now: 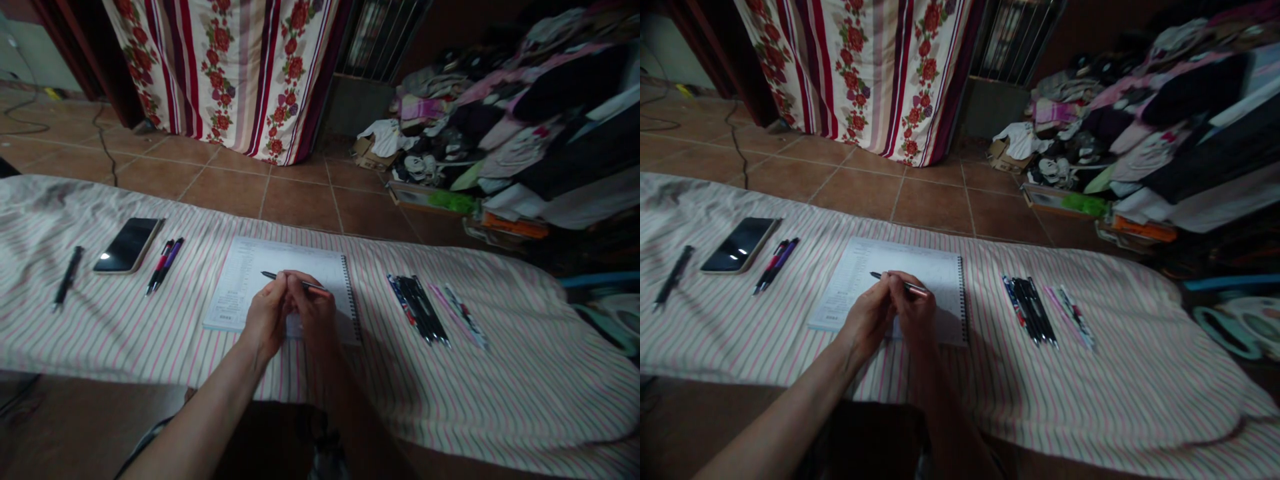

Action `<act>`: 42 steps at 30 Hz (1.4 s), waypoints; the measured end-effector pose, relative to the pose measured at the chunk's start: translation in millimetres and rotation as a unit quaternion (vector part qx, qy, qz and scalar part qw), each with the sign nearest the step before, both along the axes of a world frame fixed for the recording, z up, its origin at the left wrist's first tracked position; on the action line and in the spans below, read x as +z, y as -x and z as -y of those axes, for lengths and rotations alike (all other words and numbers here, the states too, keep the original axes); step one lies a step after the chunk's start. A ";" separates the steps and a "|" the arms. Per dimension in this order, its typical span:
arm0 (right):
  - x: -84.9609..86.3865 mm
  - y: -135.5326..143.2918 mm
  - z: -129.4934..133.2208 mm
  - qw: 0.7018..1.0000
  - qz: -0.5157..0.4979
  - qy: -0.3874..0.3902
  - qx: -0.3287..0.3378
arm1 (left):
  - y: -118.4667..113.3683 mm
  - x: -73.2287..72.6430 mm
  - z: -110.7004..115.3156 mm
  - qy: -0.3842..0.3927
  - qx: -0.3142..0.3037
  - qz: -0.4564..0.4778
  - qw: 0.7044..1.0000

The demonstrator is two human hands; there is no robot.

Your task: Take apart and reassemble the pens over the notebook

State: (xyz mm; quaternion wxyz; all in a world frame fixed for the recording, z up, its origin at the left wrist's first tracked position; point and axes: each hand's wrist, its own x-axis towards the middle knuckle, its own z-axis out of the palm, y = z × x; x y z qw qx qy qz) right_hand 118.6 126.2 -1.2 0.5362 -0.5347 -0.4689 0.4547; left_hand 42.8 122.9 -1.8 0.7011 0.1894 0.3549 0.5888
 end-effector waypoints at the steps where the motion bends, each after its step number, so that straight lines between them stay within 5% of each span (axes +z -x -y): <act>1: 0.8 -3.7 -2.0 1.000 0.000 0.001 -0.011 | -0.2 -1.5 0.9 -0.005 -0.003 -0.045 0.999; 4: 0.6 -18.1 -11.0 0.998 -0.034 0.001 -0.054 | 1.5 -6.1 6.6 -0.070 0.019 -0.293 0.953; 8: -6.2 -37.5 -23.8 0.988 -0.007 -0.019 -0.155 | 5.4 -14.6 17.0 -0.262 -0.004 -0.620 0.740; 11: -9.5 -46.6 -26.8 0.982 0.068 -0.030 -0.174 | 6.3 -22.2 20.1 -0.334 -0.030 -0.714 0.614; 15: -10.3 -49.4 -24.9 0.975 0.180 -0.019 -0.127 | 5.3 -28.7 18.3 -0.348 -0.042 -0.768 0.535; 23: -22.2 -42.4 -29.7 0.988 0.135 -0.016 -0.069 | 5.0 -29.5 19.4 -0.334 -0.061 -0.802 0.492; 34: -26.9 -44.2 -31.2 0.985 0.169 -0.008 -0.034 | 7.8 -29.5 18.7 -0.341 -0.072 -0.797 0.494; 42: -22.7 -53.4 -33.7 0.897 0.305 -0.251 -0.198 | 8.0 -30.4 19.2 -0.333 -0.078 -0.803 0.487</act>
